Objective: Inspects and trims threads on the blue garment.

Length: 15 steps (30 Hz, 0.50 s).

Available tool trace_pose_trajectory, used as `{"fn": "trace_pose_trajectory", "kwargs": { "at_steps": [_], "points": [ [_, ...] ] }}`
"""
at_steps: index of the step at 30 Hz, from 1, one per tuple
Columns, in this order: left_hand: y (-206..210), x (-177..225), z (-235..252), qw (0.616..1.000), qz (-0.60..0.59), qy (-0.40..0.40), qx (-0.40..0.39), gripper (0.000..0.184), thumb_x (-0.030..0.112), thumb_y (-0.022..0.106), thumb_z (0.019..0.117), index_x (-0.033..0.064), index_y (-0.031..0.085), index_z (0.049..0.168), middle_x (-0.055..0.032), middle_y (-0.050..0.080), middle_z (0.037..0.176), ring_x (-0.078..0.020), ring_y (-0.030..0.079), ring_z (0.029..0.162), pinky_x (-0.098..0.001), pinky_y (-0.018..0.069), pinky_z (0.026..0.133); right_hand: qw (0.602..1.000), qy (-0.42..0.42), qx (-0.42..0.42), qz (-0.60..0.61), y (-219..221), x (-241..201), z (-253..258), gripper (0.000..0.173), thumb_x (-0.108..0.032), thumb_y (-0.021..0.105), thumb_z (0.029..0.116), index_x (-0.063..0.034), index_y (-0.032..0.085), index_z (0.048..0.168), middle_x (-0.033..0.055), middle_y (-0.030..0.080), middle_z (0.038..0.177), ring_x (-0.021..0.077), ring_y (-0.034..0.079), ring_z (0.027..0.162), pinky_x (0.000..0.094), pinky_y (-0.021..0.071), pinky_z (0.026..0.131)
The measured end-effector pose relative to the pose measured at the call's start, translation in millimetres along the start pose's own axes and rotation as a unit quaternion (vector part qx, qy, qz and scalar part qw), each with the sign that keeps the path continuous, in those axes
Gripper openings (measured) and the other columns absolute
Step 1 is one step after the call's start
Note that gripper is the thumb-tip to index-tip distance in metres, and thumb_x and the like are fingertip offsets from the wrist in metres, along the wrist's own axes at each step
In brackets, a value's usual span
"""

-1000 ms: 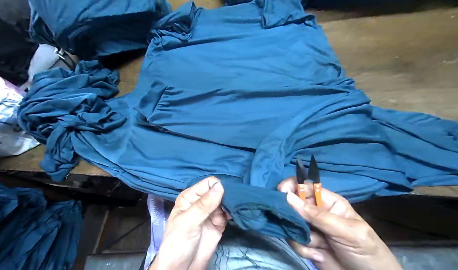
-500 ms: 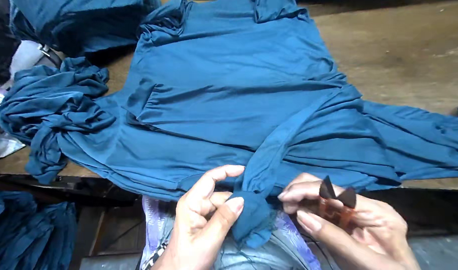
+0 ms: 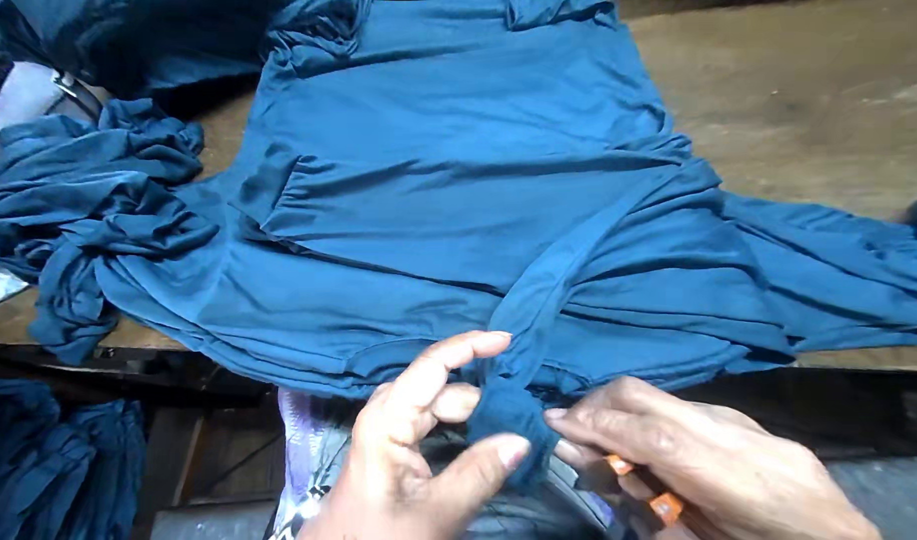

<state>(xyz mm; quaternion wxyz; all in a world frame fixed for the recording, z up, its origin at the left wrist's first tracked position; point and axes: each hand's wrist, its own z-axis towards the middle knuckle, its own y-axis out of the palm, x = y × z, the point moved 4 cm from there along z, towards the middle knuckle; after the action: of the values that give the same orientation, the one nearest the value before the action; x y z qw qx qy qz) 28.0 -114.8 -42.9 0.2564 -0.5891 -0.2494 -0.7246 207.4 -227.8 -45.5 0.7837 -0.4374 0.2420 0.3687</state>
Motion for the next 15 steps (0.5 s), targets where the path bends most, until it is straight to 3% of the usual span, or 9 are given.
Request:
{"fn": "trace_pose_trajectory", "kwargs": {
  "at_steps": [3,4,6,8,10,13,15],
  "points": [
    [-2,1,5,0.997,0.062,0.054,0.008,0.035,-0.005,0.067,0.0913,0.0008,0.068,0.125,-0.0083,0.073,0.108,-0.0189,0.071,0.092,-0.0344,0.0642,0.080,0.997,-0.045,-0.037,-0.059,-1,-7,0,0.015,-0.012,0.067,0.0971,-0.0047,0.076,0.106,0.0094,0.074,0.093,0.0153,0.070,0.081,0.0283,0.0568,0.068],
    [-4,0,6,0.994,0.080,0.077,0.004,0.024,-0.005,0.064,0.0923,0.0009,0.073,0.113,-0.0066,0.073,0.102,-0.0167,0.069,0.090,-0.0321,0.0609,0.079,0.995,-0.052,-0.053,-0.068,-2,-9,1,0.015,-0.012,0.065,0.0971,-0.0046,0.075,0.105,0.0097,0.074,0.091,0.0169,0.070,0.079,0.0297,0.0560,0.065],
    [-6,-1,7,0.987,0.126,0.099,-0.008,0.023,-0.004,0.059,0.0930,0.0054,0.079,0.097,-0.0032,0.075,0.092,-0.0151,0.067,0.088,-0.0313,0.0569,0.080,0.992,-0.046,-0.087,-0.082,-2,-14,1,0.015,-0.014,0.062,0.0983,-0.0045,0.073,0.103,0.0103,0.071,0.086,0.0192,0.068,0.074,0.0323,0.0530,0.060],
    [-7,2,3,0.985,0.149,0.081,-0.008,0.022,0.001,0.058,0.0951,0.0066,0.080,0.094,-0.0048,0.076,0.090,-0.0167,0.070,0.085,-0.0331,0.0589,0.077,0.990,-0.031,-0.105,-0.085,1,-18,-2,0.015,-0.014,0.061,0.0988,-0.0042,0.071,0.103,0.0108,0.069,0.084,0.0203,0.067,0.071,0.0336,0.0508,0.057],
    [-8,3,0,0.991,0.128,0.038,-0.013,0.016,0.008,0.063,0.0959,0.0056,0.079,0.099,-0.0068,0.074,0.093,-0.0159,0.070,0.079,-0.0304,0.0610,0.067,0.993,-0.016,-0.097,-0.070,6,-19,-7,0.013,-0.014,0.063,0.0978,-0.0044,0.071,0.102,0.0104,0.068,0.082,0.0197,0.066,0.069,0.0330,0.0500,0.056],
    [-9,3,0,0.997,0.057,-0.042,-0.019,0.025,0.008,0.077,0.0881,0.0101,0.078,0.113,-0.0036,0.070,0.106,-0.0105,0.063,0.064,-0.0244,0.0562,0.049,0.996,0.009,-0.080,-0.027,13,-20,-11,0.012,-0.015,0.066,0.0956,-0.0044,0.072,0.099,0.0095,0.067,0.078,0.0180,0.064,0.067,0.0315,0.0495,0.055],
    [-7,2,0,0.998,0.022,-0.064,0.004,0.033,0.002,0.084,0.0798,0.0079,0.078,0.112,-0.0061,0.070,0.104,-0.0151,0.066,0.063,-0.0292,0.0611,0.050,0.997,0.022,-0.075,0.002,17,-19,-12,0.013,-0.016,0.066,0.0954,-0.0040,0.071,0.096,0.0091,0.067,0.077,0.0167,0.064,0.066,0.0304,0.0489,0.055]
  ]
}}
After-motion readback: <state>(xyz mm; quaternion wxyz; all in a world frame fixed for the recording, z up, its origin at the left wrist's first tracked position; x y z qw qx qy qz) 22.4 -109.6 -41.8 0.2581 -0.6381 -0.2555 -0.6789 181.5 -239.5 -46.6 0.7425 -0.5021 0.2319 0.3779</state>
